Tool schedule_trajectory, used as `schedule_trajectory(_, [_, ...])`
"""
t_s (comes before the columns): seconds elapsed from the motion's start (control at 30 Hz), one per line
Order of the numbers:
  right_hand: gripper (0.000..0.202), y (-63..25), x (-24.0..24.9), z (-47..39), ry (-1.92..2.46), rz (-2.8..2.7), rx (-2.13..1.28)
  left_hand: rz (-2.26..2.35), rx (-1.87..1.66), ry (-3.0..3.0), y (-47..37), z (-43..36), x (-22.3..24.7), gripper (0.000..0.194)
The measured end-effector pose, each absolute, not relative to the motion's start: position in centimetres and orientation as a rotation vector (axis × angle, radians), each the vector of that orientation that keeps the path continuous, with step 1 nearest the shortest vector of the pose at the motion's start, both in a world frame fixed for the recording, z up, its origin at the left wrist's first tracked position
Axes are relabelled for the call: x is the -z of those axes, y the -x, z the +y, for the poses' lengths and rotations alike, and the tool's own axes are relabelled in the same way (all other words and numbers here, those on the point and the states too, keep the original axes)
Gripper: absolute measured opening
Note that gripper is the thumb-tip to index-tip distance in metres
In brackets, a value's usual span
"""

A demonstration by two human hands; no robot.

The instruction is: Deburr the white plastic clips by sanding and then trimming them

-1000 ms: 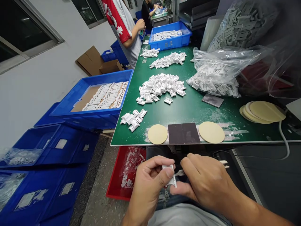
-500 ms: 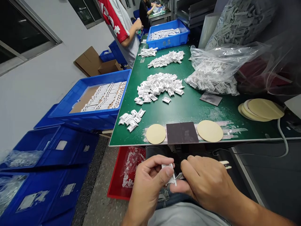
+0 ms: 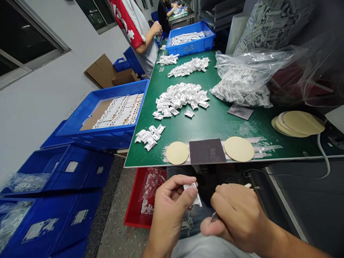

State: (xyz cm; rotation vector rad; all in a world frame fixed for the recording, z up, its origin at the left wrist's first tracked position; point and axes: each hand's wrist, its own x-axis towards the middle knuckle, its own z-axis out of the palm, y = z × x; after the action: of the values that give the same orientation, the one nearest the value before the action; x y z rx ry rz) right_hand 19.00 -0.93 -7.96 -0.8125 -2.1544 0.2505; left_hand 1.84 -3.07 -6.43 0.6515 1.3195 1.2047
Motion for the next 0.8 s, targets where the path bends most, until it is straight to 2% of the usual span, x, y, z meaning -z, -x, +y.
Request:
schedule_trajectory(0.1, [0.045, -18.7, 7.5, -1.1, 0.928, -1.971, -1.1, 1.316, -1.256, -0.768, -1.9, -3.3, 6.7, 0.019])
schedule_trajectory(0.17, [0.041, -18.4, 7.0, -1.1, 0.967, -1.722, -1.632, 1.198, -1.237, -0.78, -1.8, -3.5, 7.0, 0.023])
schedule_trajectory(0.27, [0.041, -18.2, 6.4, -1.2, 0.942, -1.473, -1.9, 0.999, -1.192, -0.716, -1.7, -3.7, 7.1, 0.026])
schedule_trajectory(0.37, [0.039, -18.5, 6.2, -1.4, 1.035, -1.591, -1.762, 0.927, -1.202, -0.582, -1.9, -3.4, 6.7, 0.015])
schedule_trajectory(0.53, [0.022, -19.2, 6.7, -1.2, 0.953, -1.991, -0.916, 0.88, -1.184, -0.369, -2.3, -2.9, 5.7, 0.014])
schedule_trajectory(0.67, [0.047, -18.8, 7.0, -0.5, 0.858, -2.145, -0.432, 0.867, -1.135, -0.34, -2.4, -3.0, 5.4, 0.018])
schedule_trajectory(0.8, [0.055, -18.2, 7.1, -0.1, 0.887, -2.227, -0.149, 0.903, -1.111, -0.346, -2.3, -3.1, 5.3, 0.021])
